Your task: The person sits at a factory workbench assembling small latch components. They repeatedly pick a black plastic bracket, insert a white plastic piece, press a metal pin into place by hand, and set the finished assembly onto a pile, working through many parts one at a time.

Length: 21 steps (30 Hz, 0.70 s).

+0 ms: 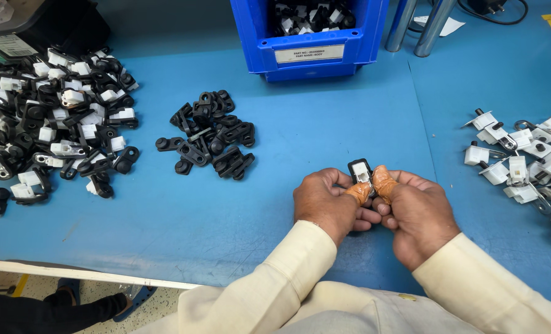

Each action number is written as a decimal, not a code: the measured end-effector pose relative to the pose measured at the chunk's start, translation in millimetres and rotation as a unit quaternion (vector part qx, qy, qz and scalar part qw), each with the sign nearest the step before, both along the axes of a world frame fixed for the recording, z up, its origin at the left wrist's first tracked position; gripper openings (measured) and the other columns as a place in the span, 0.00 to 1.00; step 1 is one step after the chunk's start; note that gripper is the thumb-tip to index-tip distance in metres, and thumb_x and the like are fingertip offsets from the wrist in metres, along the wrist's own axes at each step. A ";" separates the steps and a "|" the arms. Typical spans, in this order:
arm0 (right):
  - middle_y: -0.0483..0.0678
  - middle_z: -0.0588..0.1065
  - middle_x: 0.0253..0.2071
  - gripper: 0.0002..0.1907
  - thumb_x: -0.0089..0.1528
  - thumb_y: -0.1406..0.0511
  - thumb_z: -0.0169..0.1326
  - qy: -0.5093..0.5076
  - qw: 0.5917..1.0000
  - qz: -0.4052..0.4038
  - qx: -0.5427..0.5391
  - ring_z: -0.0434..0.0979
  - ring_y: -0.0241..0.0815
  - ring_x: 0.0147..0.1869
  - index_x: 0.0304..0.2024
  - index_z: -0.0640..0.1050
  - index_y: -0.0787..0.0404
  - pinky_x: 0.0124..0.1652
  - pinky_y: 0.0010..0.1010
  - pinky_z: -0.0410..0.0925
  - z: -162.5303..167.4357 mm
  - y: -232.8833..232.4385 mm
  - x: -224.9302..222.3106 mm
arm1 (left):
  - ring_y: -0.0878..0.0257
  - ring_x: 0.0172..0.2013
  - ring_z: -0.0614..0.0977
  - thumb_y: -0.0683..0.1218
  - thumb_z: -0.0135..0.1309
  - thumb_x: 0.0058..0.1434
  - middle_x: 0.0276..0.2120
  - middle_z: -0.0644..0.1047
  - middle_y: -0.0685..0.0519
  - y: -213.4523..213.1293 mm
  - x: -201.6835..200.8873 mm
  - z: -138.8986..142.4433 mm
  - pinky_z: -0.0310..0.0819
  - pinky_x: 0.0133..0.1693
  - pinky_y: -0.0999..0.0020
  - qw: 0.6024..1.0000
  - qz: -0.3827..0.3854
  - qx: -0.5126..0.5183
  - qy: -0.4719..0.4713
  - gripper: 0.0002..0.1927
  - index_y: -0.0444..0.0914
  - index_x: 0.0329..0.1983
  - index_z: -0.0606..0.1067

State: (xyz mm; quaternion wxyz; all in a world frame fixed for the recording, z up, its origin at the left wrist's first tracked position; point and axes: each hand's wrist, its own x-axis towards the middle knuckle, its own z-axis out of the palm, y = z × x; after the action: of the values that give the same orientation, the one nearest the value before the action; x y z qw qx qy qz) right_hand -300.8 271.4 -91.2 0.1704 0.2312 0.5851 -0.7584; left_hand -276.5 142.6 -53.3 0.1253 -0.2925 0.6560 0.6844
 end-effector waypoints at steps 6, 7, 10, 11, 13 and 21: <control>0.46 0.74 0.28 0.14 0.66 0.62 0.47 -0.033 0.999 0.033 0.003 0.63 0.32 0.23 0.40 0.78 0.66 0.20 0.24 0.57 16.3 6.2 2.6 | 0.57 0.24 0.86 0.38 0.56 0.63 0.33 0.83 0.41 -1.4 0.3 2.3 0.82 0.22 0.70 0.999 0.016 0.039 -0.003 0.05 0.30 0.39 0.74; 0.45 0.75 0.29 0.17 0.67 0.57 0.50 -0.046 0.998 0.039 0.018 0.64 0.32 0.23 0.40 0.79 0.65 0.21 0.23 0.58 19.5 8.2 3.3 | 0.57 0.24 0.86 0.39 0.55 0.64 0.33 0.83 0.42 -2.2 0.5 2.9 0.82 0.22 0.70 0.999 0.017 0.051 0.000 0.05 0.30 0.39 0.74; 0.44 0.74 0.29 0.16 0.67 0.56 0.54 -0.044 0.994 0.077 0.058 0.64 0.31 0.24 0.41 0.78 0.64 0.21 0.23 0.55 23.5 9.2 5.0 | 0.57 0.24 0.86 0.39 0.55 0.65 0.33 0.83 0.41 -3.2 -0.7 4.2 0.82 0.22 0.70 0.996 0.015 0.086 0.011 0.06 0.30 0.39 0.73; 0.45 0.75 0.29 0.14 0.66 0.58 0.54 -0.036 0.995 0.077 0.058 0.65 0.31 0.24 0.41 0.78 0.64 0.21 0.23 0.56 23.3 9.0 5.2 | 0.57 0.24 0.86 0.39 0.54 0.65 0.33 0.83 0.41 -2.9 -1.5 4.6 0.82 0.22 0.70 0.995 0.013 0.096 0.015 0.05 0.30 0.39 0.73; 0.46 0.78 0.30 0.11 0.65 0.62 0.54 -0.020 0.995 0.076 0.058 0.66 0.31 0.24 0.41 0.79 0.64 0.21 0.23 0.56 21.0 7.1 5.0 | 0.57 0.24 0.87 0.37 0.54 0.64 0.33 0.83 0.40 -1.8 -3.0 5.0 0.82 0.22 0.70 0.996 0.013 0.081 0.019 0.04 0.30 0.38 0.72; 0.47 0.75 0.30 0.10 0.68 0.62 0.52 -0.017 0.999 -0.021 0.033 0.66 0.32 0.25 0.39 0.77 0.63 0.22 0.25 0.56 6.0 -2.4 2.0 | 0.57 0.25 0.87 0.35 0.53 0.63 0.31 0.83 0.41 5.9 -3.5 4.3 0.82 0.23 0.70 0.997 0.046 0.057 0.016 0.02 0.30 0.35 0.72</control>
State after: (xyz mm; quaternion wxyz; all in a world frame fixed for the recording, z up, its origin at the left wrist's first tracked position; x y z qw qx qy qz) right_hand -298.7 269.0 -85.2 0.1571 0.2619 0.6017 -0.7380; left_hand -280.1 148.5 -49.0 0.0995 -0.3038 0.6040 0.7300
